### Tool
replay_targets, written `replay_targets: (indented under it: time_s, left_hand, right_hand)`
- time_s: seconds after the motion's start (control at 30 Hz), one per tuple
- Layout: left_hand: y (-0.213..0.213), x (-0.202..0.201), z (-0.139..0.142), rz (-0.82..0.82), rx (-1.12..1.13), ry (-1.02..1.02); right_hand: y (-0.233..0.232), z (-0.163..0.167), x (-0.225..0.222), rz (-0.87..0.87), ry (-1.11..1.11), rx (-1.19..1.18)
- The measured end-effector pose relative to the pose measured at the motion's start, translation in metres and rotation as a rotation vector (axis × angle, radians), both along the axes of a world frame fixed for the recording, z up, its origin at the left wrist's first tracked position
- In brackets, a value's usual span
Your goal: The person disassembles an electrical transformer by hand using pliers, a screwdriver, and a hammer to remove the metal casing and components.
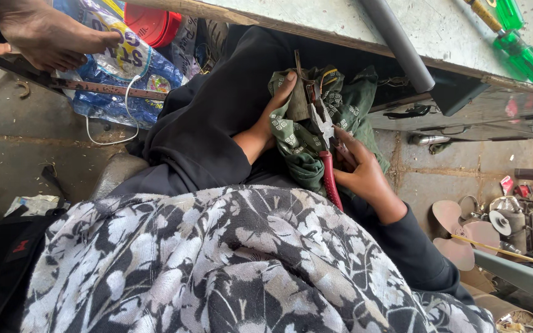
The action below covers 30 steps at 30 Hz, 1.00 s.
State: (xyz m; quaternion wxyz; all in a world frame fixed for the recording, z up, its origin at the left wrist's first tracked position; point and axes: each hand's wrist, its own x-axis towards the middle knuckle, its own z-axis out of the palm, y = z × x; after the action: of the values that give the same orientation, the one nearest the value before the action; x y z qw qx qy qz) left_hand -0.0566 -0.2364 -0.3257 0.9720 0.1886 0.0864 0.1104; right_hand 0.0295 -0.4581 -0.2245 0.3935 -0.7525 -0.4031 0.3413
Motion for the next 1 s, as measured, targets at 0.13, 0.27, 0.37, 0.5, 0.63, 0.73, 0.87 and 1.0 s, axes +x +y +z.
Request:
replay_targets:
  time_s: [0.13, 0.27, 0.37, 0.5, 0.63, 0.73, 0.87, 1.0]
  left_hand:
    - [0.0, -0.002, 0.002, 0.0, 0.025, -0.01]
    - [-0.002, -0.005, 0.008, 0.03, 0.065, 0.037]
    - [-0.003, -0.005, 0.012, 0.142, 0.165, 0.114]
    - [-0.005, -0.001, 0.016, 0.255, 0.281, 0.129]
    - [-0.007, 0.003, 0.011, 0.289, 0.27, 0.088]
    - [-0.01, 0.006, 0.002, 0.259, 0.265, 0.064]
    - [-0.004, 0.013, -0.006, 0.199, 0.207, 0.213]
    - [0.005, 0.009, 0.0, 0.138, -0.108, 0.052]
  right_hand:
    - [0.0, 0.007, -0.002, 0.013, -0.037, -0.024]
    - [0.001, 0.027, -0.003, 0.096, -0.078, -0.055]
    - [0.003, 0.044, -0.007, 0.119, -0.152, -0.098]
    - [0.002, 0.051, -0.01, -0.013, -0.25, -0.344]
    - [-0.008, 0.033, -0.001, -0.04, -0.055, -0.198]
    - [-0.016, 0.019, 0.008, -0.024, 0.021, -0.115]
    - [-0.019, 0.027, 0.007, -0.037, 0.057, -0.063]
    - [-0.002, 0.064, -0.013, 0.277, -0.577, -0.112]
